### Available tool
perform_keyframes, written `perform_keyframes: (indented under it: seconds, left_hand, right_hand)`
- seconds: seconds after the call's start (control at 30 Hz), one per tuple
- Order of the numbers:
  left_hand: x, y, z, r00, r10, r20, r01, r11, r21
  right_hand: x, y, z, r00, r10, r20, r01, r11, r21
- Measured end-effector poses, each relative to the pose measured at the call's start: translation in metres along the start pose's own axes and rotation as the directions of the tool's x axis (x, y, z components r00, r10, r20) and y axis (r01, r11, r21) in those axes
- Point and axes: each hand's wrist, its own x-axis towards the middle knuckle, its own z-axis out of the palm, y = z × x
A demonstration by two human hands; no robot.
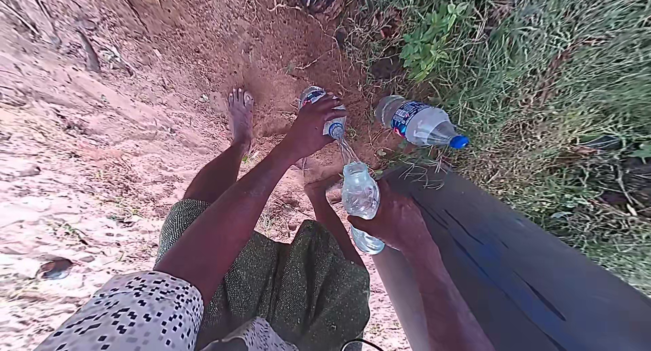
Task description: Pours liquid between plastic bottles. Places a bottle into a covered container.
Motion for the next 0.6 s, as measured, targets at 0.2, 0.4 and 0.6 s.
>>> perform_keyframes:
  seconds: [0.2, 0.4, 0.6]
  left_hand:
    - [-0.0004, -0.0022, 0.0028, 0.998, 0.029, -0.048, -0.029, 1.000, -0.008]
    - [-0.0003, -0.0007, 0.0015, 0.999, 0.018, -0.035, -0.018, 1.000, -0.003]
    - [0.0007, -0.0024, 0.0012, 0.999, 0.034, -0.037, -0.034, 0.999, 0.001]
  right_hand:
    - [-0.0017, -0.0002, -0.0012, 1.000, 0.001, 0.002, -0.001, 1.000, 0.002]
    - [-0.0024, -0.0005, -0.0025, 1.000, 0.007, 0.004, -0.007, 1.000, -0.002]
    - [-0.0020, -0.0010, -0.0040, 1.000, 0.005, 0.010, -0.005, 1.000, 0.001]
